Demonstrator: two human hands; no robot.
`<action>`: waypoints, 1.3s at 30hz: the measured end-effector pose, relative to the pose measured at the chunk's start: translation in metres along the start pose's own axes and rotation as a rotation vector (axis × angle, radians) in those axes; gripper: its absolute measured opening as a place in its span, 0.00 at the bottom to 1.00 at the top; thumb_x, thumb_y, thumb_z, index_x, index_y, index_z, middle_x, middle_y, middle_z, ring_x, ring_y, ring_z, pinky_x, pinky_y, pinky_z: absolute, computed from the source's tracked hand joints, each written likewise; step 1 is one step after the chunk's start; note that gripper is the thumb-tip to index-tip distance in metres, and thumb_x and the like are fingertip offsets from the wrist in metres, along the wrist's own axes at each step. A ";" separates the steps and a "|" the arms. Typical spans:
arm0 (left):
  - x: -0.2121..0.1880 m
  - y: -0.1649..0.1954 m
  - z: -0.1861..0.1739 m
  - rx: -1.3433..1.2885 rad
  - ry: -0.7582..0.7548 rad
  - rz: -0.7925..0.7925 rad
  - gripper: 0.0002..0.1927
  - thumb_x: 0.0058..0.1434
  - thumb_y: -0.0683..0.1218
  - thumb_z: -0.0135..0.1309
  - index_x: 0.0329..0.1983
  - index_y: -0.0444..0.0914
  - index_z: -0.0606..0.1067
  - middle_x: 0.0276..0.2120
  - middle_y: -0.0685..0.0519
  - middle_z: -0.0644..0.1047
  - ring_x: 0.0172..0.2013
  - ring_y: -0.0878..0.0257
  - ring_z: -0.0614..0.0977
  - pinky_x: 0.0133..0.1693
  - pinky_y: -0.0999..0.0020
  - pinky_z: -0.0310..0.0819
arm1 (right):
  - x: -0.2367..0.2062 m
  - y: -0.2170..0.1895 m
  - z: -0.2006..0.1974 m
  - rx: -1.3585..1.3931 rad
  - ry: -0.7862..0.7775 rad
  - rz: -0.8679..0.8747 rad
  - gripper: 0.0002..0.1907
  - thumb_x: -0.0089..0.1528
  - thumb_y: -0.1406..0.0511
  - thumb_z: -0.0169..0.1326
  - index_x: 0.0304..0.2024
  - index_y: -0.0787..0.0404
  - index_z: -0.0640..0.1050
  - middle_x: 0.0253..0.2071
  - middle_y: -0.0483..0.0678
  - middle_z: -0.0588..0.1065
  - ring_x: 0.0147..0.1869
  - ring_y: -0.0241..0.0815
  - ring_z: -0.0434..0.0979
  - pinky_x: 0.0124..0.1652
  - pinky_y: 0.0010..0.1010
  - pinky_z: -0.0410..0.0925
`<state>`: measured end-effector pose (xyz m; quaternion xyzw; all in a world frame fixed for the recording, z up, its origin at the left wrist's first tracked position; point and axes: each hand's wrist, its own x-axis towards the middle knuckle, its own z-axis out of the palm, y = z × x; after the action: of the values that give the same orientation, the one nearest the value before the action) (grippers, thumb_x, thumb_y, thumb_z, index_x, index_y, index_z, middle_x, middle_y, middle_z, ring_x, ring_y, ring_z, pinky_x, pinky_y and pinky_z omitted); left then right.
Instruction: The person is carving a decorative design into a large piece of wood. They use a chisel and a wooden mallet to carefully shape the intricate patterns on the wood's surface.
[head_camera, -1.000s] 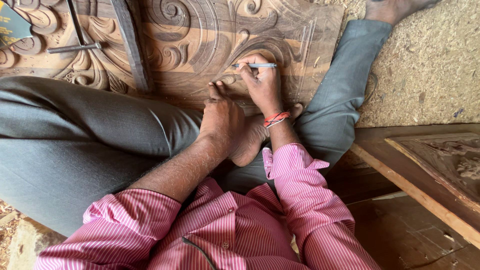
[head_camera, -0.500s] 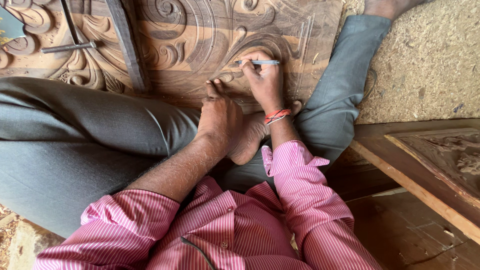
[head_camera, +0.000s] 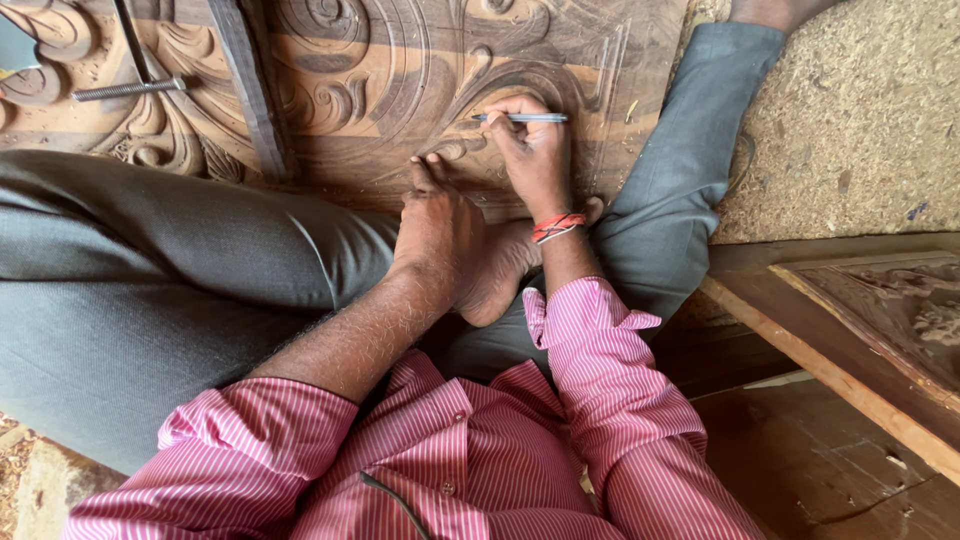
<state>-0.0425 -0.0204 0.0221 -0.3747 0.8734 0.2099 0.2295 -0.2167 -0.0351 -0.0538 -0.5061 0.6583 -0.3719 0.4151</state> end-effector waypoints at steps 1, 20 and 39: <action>0.000 0.000 0.000 -0.016 -0.003 -0.008 0.25 0.68 0.53 0.46 0.58 0.30 0.75 0.67 0.25 0.61 0.65 0.30 0.65 0.55 0.51 0.73 | 0.000 -0.001 0.000 -0.018 -0.017 -0.027 0.02 0.68 0.72 0.55 0.41 0.66 0.79 0.35 0.42 0.79 0.38 0.26 0.74 0.39 0.21 0.69; 0.001 0.002 0.002 -0.051 0.019 -0.040 0.25 0.67 0.52 0.47 0.58 0.31 0.75 0.67 0.27 0.62 0.65 0.31 0.65 0.53 0.53 0.75 | 0.002 0.008 -0.004 0.035 0.074 0.042 0.03 0.68 0.71 0.54 0.42 0.67 0.78 0.37 0.44 0.77 0.36 0.29 0.77 0.35 0.25 0.78; 0.000 -0.001 -0.005 -0.016 -0.025 -0.022 0.24 0.68 0.54 0.47 0.58 0.33 0.76 0.69 0.27 0.61 0.66 0.31 0.64 0.52 0.54 0.76 | -0.009 0.008 -0.006 0.041 -0.015 -0.010 0.04 0.68 0.72 0.54 0.42 0.68 0.78 0.36 0.48 0.81 0.41 0.31 0.79 0.41 0.22 0.71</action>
<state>-0.0431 -0.0236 0.0260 -0.3835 0.8647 0.2188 0.2396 -0.2242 -0.0240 -0.0575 -0.5037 0.6447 -0.3835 0.4284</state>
